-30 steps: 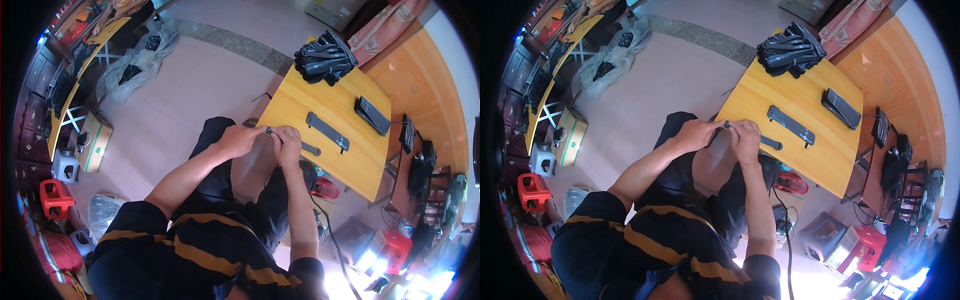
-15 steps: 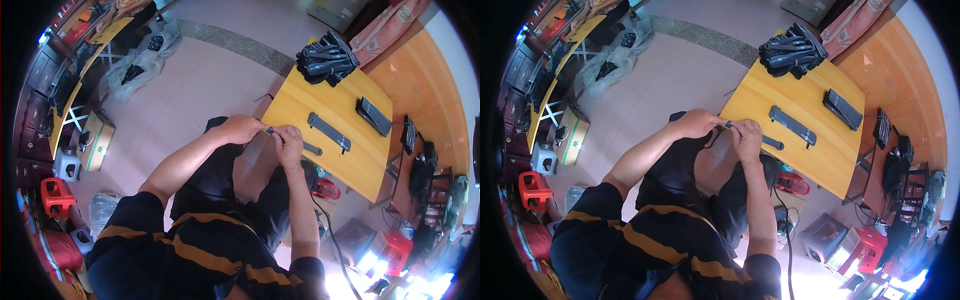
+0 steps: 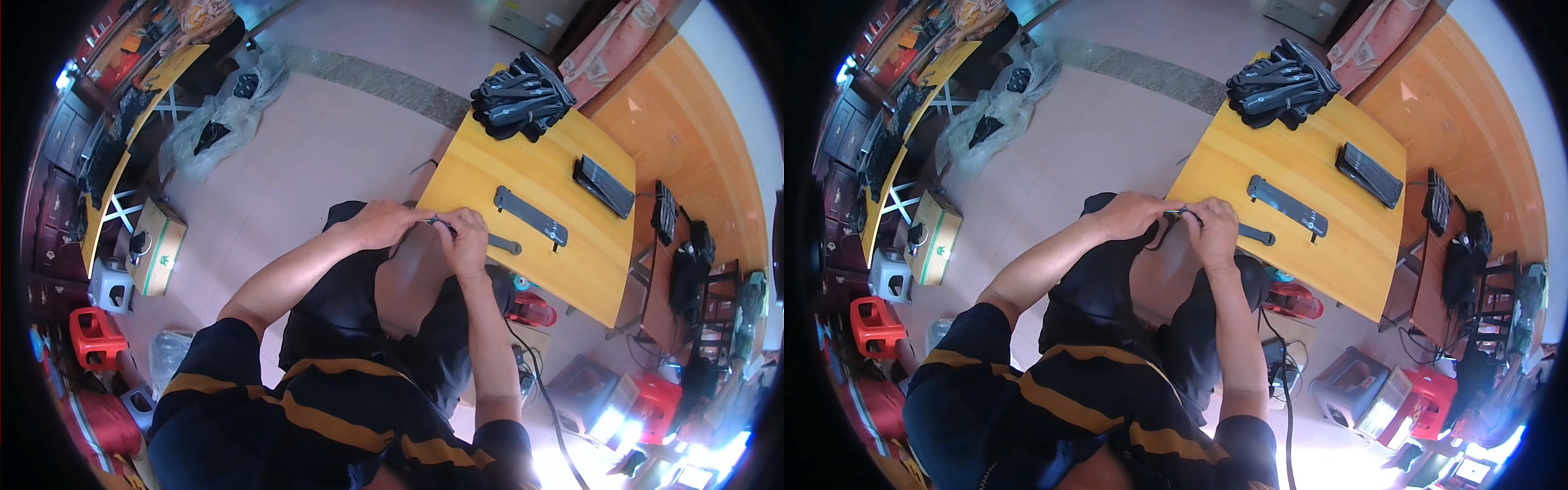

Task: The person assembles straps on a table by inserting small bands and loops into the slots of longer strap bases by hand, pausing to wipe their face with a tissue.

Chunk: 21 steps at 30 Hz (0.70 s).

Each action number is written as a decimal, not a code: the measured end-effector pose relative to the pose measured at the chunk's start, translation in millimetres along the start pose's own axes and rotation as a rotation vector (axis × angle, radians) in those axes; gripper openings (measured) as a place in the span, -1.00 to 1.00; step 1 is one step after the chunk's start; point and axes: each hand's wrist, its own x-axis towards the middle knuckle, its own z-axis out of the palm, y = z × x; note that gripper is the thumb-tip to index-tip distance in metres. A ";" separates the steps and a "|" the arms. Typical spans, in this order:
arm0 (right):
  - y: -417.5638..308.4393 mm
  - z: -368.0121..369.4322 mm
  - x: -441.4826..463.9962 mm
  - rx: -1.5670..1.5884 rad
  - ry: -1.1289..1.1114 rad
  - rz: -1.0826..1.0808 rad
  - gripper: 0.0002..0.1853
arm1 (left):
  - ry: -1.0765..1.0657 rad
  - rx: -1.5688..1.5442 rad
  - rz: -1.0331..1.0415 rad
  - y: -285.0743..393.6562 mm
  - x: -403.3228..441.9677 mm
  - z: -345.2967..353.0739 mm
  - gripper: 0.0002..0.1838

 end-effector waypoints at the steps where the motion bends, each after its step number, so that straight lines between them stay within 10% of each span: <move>1: 0.2 0.1 -1.3 0.018 -0.002 0.015 -0.84 | 0.001 0.006 0.018 -0.9 0.0 -0.3 -0.52; 15: -5.4 4.2 -4.3 -0.062 0.002 0.015 -0.81 | -0.474 0.061 0.040 0.2 85.3 -44.4 -0.54; 21: -2.4 4.9 -4.0 -0.012 0.006 0.055 -0.81 | -0.772 -0.131 -0.363 7.3 96.7 -57.6 -0.51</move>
